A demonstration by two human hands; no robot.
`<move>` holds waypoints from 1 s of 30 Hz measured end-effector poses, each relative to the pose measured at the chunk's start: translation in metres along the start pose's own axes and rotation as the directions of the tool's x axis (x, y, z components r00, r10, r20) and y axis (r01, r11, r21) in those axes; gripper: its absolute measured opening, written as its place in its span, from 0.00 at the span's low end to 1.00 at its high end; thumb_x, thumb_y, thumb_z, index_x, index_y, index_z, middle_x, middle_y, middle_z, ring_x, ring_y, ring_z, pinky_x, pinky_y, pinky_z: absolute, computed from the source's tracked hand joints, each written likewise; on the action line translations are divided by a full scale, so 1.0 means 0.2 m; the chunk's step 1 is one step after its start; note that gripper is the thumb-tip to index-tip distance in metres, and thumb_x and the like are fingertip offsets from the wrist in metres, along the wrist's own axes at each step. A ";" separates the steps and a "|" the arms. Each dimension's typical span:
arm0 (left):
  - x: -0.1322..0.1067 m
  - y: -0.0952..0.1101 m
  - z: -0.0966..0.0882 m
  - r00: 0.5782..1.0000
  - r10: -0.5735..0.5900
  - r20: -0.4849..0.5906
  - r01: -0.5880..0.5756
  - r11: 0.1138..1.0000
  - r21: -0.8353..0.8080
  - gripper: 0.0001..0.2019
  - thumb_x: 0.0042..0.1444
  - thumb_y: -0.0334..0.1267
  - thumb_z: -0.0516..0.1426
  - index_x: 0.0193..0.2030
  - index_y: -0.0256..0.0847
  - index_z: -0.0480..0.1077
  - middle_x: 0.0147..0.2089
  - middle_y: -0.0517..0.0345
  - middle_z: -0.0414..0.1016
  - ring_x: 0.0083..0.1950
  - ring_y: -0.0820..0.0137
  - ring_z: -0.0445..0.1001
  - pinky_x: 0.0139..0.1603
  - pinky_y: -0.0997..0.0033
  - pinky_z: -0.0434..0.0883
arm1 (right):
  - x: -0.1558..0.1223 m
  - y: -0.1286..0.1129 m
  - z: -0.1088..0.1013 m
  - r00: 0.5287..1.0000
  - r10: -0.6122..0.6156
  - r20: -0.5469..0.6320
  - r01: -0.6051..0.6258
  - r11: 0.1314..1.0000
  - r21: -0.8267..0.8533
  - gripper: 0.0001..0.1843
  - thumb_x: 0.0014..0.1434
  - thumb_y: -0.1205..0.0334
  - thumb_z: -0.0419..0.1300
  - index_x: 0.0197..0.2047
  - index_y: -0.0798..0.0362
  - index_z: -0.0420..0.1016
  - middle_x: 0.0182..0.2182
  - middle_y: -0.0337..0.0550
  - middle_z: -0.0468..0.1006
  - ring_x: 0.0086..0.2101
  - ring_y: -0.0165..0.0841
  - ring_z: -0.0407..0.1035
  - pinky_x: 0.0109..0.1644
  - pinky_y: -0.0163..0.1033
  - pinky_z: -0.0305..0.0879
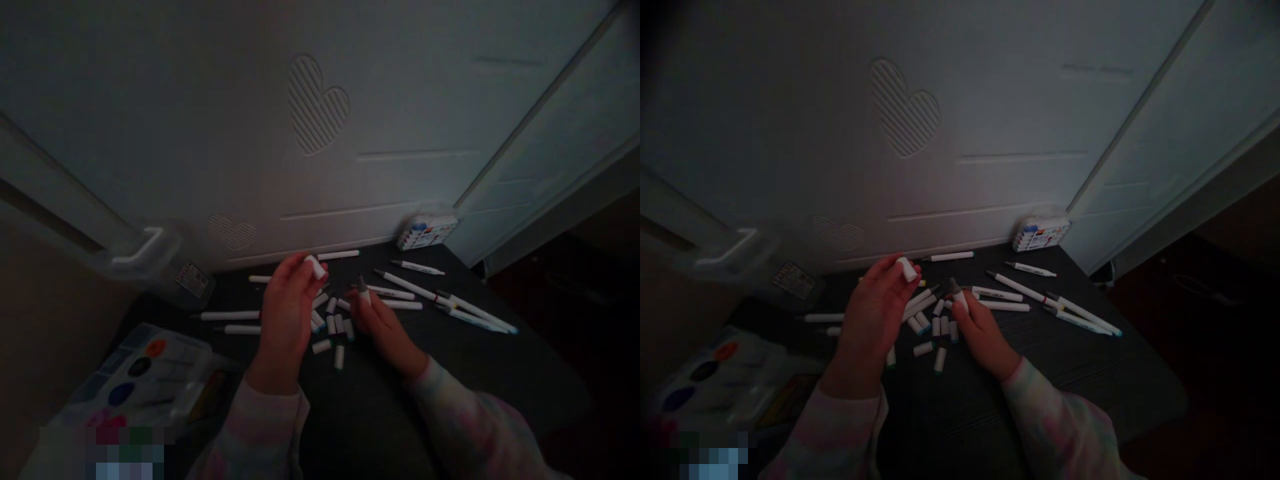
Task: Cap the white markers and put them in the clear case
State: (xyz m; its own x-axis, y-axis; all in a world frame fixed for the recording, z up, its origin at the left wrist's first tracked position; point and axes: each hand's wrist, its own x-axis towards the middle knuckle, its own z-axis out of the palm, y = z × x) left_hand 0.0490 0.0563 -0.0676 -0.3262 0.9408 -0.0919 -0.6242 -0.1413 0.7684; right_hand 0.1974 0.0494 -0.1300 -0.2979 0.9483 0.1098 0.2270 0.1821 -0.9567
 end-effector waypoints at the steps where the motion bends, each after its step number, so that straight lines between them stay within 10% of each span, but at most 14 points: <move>1: 0.01 -0.01 0.00 0.999 -0.035 -0.012 0.035 0.999 -0.022 0.07 0.43 0.30 0.60 0.32 0.37 0.69 0.29 0.61 0.73 0.32 0.75 0.74 0.36 0.73 0.71 | -0.01 0.00 0.01 1.000 -0.013 0.016 0.013 1.000 -0.003 0.20 0.61 0.49 0.42 0.43 0.55 0.65 0.27 0.39 0.68 0.26 0.28 0.61 0.29 0.33 0.58; 14: -0.01 -0.03 0.01 0.993 -0.079 0.089 0.069 0.991 0.116 0.08 0.43 0.32 0.59 0.33 0.37 0.67 0.29 0.64 0.70 0.32 0.76 0.73 0.38 0.72 0.69 | -0.02 -0.06 0.01 0.991 -0.097 0.087 0.117 0.956 -0.267 0.15 0.62 0.57 0.42 0.43 0.54 0.65 0.31 0.42 0.71 0.31 0.30 0.64 0.35 0.34 0.59; 24: -0.04 -0.06 0.00 0.952 0.073 0.297 -0.210 0.862 0.462 0.04 0.49 0.35 0.57 0.32 0.39 0.68 0.30 0.62 0.71 0.34 0.75 0.71 0.37 0.74 0.67 | -0.02 -0.06 0.02 0.996 -0.083 0.027 0.087 0.961 -0.262 0.15 0.62 0.57 0.43 0.42 0.55 0.66 0.28 0.40 0.71 0.28 0.29 0.64 0.33 0.33 0.59; 30: -0.06 -0.09 0.01 0.958 0.042 0.282 -0.130 0.945 0.301 0.05 0.49 0.40 0.56 0.32 0.42 0.66 0.29 0.64 0.70 0.33 0.74 0.70 0.37 0.72 0.67 | -0.05 -0.09 0.02 0.987 -0.159 -0.023 0.146 0.948 -0.284 0.14 0.61 0.58 0.43 0.42 0.54 0.65 0.28 0.40 0.70 0.28 0.29 0.63 0.31 0.33 0.59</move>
State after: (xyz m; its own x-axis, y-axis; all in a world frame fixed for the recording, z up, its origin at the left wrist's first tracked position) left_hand 0.0663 0.0483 -0.0788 -0.1381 0.9828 0.1229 -0.3333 -0.1630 0.9286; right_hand 0.1928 0.0353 -0.1160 -0.3088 0.9130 0.2665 0.4353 0.3848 -0.8139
